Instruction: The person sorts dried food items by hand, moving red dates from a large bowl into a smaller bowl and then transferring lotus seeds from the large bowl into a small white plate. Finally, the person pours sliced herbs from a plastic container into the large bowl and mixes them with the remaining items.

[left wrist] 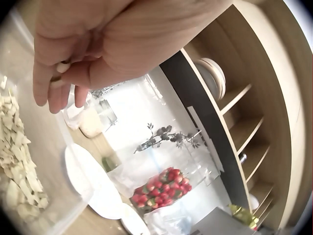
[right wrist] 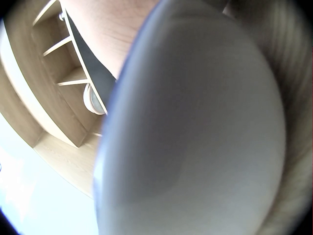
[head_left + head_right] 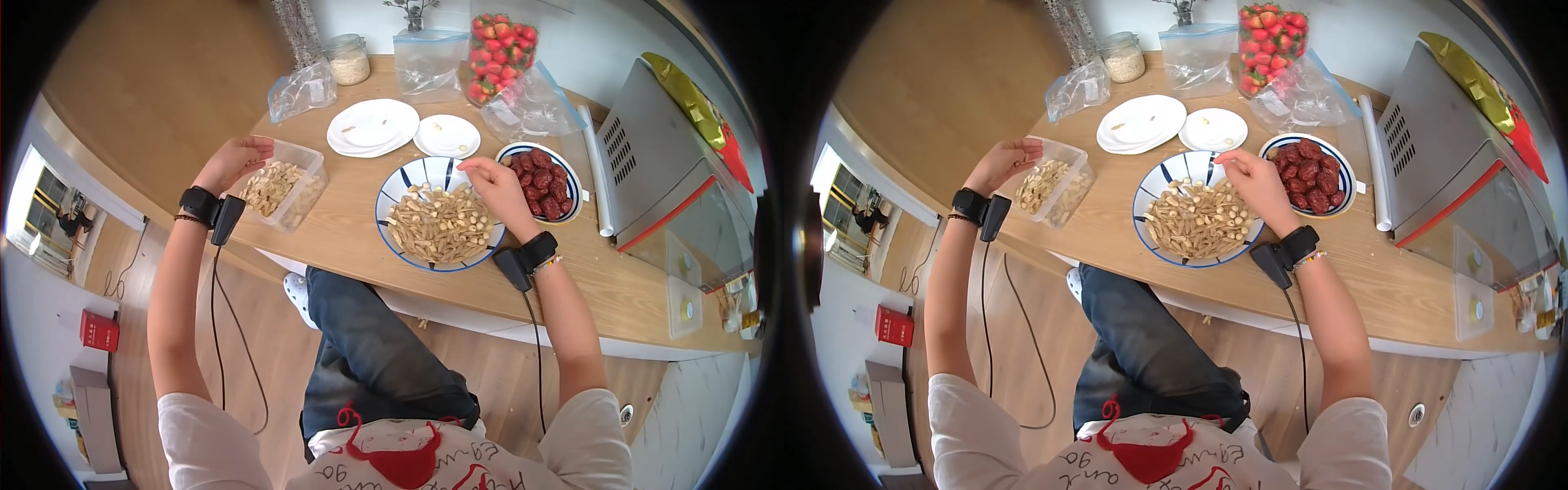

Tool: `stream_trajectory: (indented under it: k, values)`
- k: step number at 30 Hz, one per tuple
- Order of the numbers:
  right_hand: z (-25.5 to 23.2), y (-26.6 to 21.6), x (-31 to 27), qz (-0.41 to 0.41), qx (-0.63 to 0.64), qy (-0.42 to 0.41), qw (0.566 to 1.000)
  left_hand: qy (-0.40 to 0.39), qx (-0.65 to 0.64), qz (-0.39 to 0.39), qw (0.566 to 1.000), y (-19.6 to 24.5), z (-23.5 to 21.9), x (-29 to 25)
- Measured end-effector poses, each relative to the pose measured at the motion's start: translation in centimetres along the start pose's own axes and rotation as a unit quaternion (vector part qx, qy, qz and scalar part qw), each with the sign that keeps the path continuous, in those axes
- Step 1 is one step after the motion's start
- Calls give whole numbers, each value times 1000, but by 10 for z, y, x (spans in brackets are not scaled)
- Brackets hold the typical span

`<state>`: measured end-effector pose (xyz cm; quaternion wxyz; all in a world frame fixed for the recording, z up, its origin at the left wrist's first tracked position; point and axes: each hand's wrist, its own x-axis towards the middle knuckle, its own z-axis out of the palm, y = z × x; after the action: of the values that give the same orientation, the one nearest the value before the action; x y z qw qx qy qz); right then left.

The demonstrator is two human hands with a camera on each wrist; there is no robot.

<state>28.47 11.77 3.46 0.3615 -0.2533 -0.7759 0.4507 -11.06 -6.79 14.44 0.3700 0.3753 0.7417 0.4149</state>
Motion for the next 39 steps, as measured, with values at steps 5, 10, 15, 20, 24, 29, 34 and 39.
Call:
stream_trajectory:
  k: [5, 10, 15, 20, 24, 29, 34, 39]
  values:
    - [-1, -2, 0, 6, 8, -4, 1000, 25, 56, 31, 998, 6, 6, 3]
    - [1, 6, 1, -8, 9, -1, 1000, -80, -102, 73, 989, 41, 67, 9]
    - [0, 2, 0, 4, 17, -8, 1000, -231, -181, 104, 950, 66, 171, 47]
    - [-1, 3, -1, -1, 6, -7, 1000, -159, -388, -56, 906, 48, 242, 111]
    - [-1, 0, -1, 1, 11, -1, 1000, -89, -360, -115, 922, 37, 249, 139]
    - [-2, 0, -2, -3, 6, 7, 1000, -107, -397, -144, 900, 61, 237, 120]
    - [0, 3, -1, -20, 7, 12, 1000, -254, -286, -7, 924, 62, 210, 72]
    - [2, 6, -1, -13, 18, 11, 1000, -343, 125, 139, 920, 51, 205, 25]
